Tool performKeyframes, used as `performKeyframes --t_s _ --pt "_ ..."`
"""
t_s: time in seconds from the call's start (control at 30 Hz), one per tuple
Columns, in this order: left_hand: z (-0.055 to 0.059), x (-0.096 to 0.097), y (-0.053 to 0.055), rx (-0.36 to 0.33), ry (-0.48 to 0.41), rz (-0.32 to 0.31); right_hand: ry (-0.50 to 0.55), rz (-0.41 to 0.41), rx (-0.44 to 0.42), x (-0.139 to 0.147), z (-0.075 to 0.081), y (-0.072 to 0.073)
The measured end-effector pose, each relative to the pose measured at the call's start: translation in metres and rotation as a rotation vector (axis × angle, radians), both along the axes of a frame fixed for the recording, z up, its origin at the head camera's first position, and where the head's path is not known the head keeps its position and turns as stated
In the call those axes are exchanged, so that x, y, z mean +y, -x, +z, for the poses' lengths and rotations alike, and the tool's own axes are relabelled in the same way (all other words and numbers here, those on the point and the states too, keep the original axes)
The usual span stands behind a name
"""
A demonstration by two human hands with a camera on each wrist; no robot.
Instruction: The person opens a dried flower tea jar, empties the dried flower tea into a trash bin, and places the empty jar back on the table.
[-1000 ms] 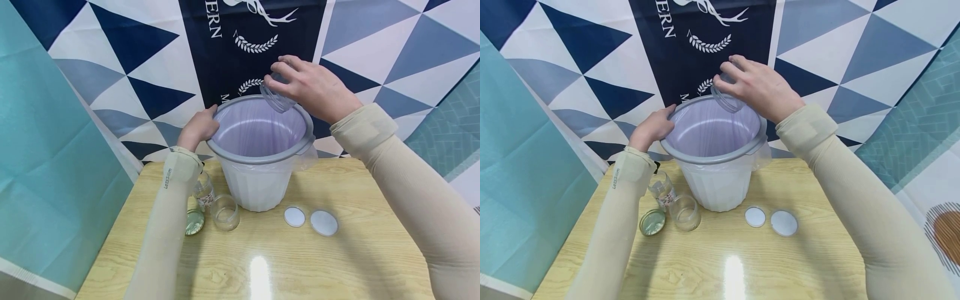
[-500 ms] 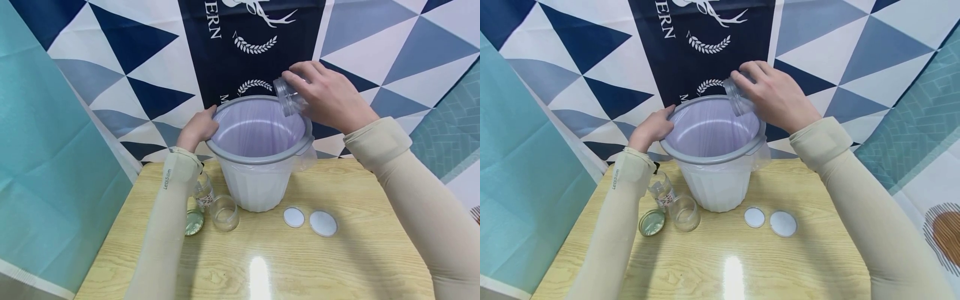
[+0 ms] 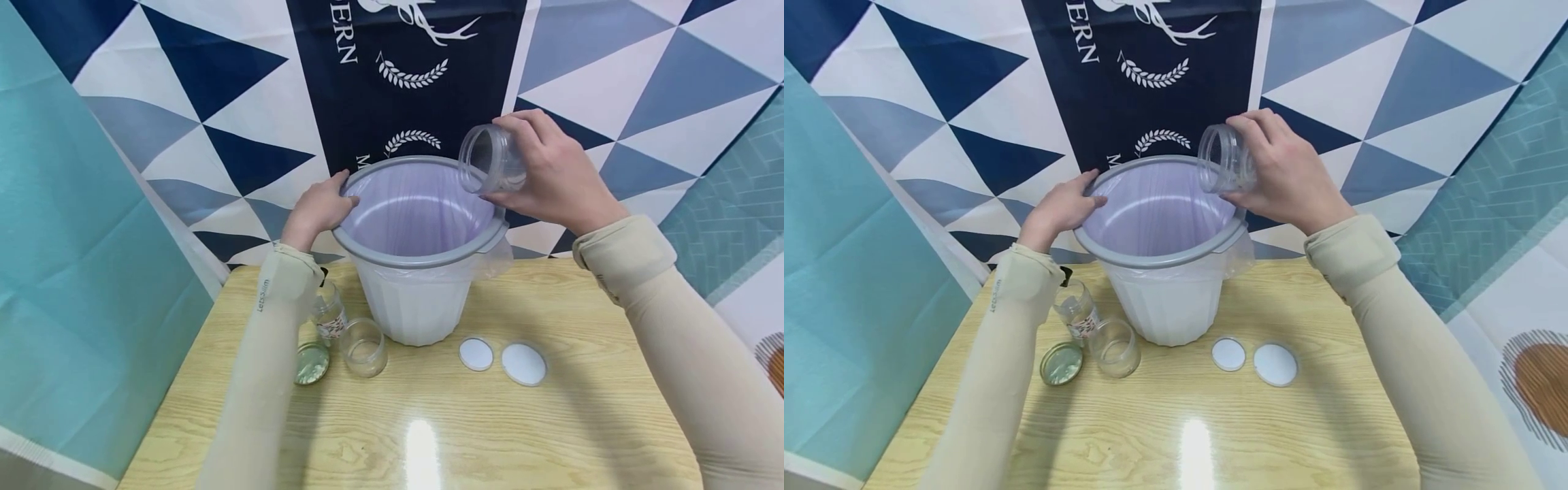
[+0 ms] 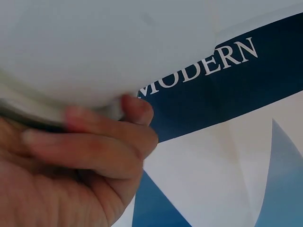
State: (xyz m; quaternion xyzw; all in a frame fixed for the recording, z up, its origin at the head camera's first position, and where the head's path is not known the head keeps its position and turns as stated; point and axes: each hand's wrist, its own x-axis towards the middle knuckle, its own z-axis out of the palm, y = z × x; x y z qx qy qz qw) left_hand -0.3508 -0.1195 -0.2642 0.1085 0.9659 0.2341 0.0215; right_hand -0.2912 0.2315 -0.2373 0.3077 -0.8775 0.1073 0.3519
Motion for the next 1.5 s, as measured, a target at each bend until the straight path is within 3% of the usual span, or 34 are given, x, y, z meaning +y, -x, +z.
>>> performKeyframes --t_s 0.13,0.27,0.33,0.4,0.53,0.7,0.83,0.97,1.17,1.5 --pt "0.005 -0.003 -0.006 0.106 0.027 0.047 0.089 -0.001 -0.041 0.005 -0.004 -0.004" --pt "0.012 0.006 -0.02 0.374 -0.01 0.054 0.184 -0.004 -0.049 0.01 -0.007 -0.005" --pt "0.016 0.019 -0.032 0.532 -0.049 -0.005 0.229 0.001 -0.039 0.013 -0.009 -0.006" --pt "0.019 0.038 -0.048 0.672 -0.059 -0.102 0.268 0.003 -0.03 0.015 -0.01 -0.007" --pt "0.019 0.084 -0.089 0.798 0.023 -0.309 0.305 0.023 0.013 0.019 -0.013 -0.01" --pt "0.008 0.125 -0.126 0.864 0.195 -0.477 0.296 0.081 0.072 0.027 -0.016 -0.017" --pt "-0.003 0.142 -0.139 0.916 0.273 -0.517 0.331 0.12 0.062 0.032 -0.021 -0.022" --pt "-0.013 0.151 -0.14 0.942 0.282 -0.512 0.36 0.131 0.035 0.037 -0.027 -0.025" --pt "-0.022 0.161 -0.14 0.91 0.319 -0.502 0.397 0.117 0.01 0.045 -0.039 -0.027" --pt "-0.04 0.183 -0.141 0.857 0.366 -0.512 0.489 -0.017 -0.055 0.057 -0.064 -0.034"
